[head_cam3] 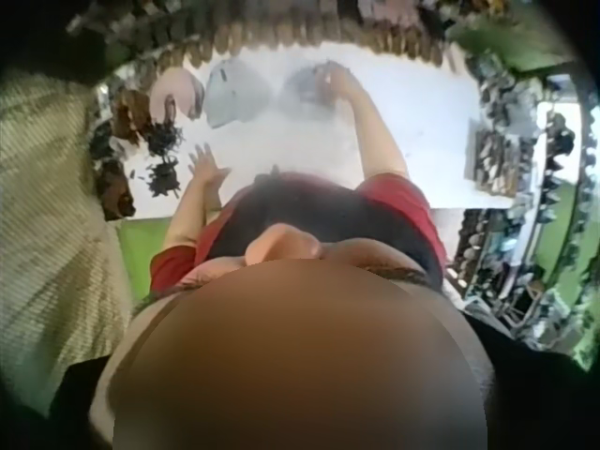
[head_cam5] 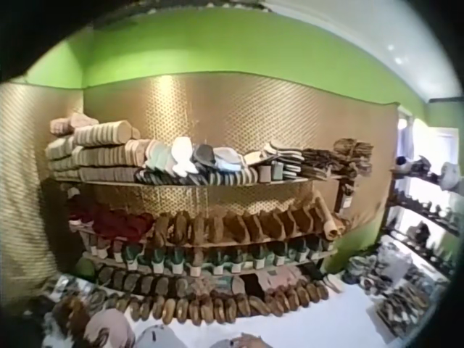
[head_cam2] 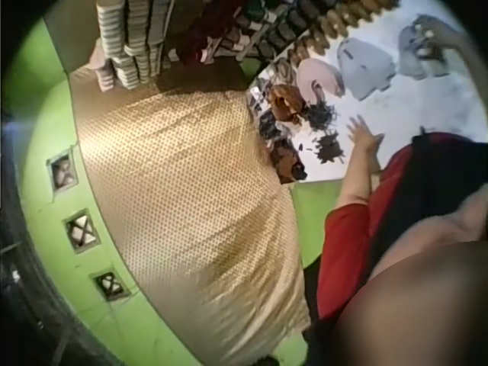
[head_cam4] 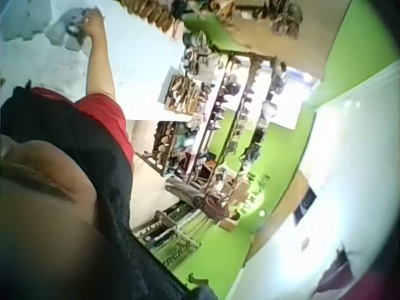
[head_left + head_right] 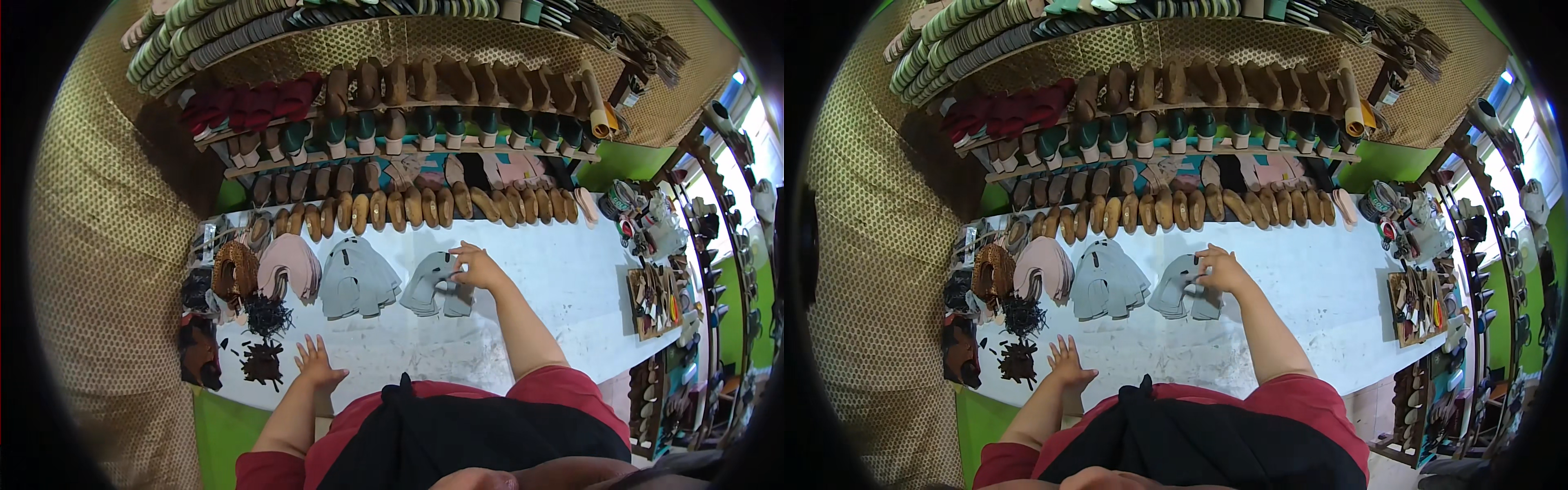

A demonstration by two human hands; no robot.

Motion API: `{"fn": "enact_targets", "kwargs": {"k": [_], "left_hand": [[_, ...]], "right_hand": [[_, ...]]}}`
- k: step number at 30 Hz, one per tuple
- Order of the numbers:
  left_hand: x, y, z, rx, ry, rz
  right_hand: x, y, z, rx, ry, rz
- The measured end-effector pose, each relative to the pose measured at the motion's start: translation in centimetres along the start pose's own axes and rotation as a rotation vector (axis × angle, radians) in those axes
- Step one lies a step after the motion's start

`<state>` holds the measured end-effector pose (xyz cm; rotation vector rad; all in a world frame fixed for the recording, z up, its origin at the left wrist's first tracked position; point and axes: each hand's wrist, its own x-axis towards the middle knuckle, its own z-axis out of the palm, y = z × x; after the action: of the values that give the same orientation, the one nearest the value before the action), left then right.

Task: Organizing and matching shoe insoles with upper components on a workbench in a shoe factory.

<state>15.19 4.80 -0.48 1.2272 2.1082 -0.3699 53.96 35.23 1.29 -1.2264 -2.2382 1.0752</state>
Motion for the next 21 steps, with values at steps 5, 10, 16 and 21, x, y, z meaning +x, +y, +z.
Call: {"fn": "enact_targets", "kwargs": {"k": [5,10,16,21], "left_hand": [[0.6,-0.5,0.1,-0.021,-0.027,0.01],[1.2,-1.5,0.6,-0.063,-0.042,0.026],[2.3,-0.7,0.5,-0.028,-0.052,0.057],[2.0,-1.8,1.2,-0.033,-0.051,0.019]], "right_hand": [[-3.6,-7.1,-3.4,-0.067,-0.269,-0.002],[-0.7,-5.3,-2.6,-0.017,-0.324,-0.025],[5.3,5.6,2.6,-0.163,0.076,0.112],[5.5,3.9,4.1,-0.106,0.019,0.369]]}}
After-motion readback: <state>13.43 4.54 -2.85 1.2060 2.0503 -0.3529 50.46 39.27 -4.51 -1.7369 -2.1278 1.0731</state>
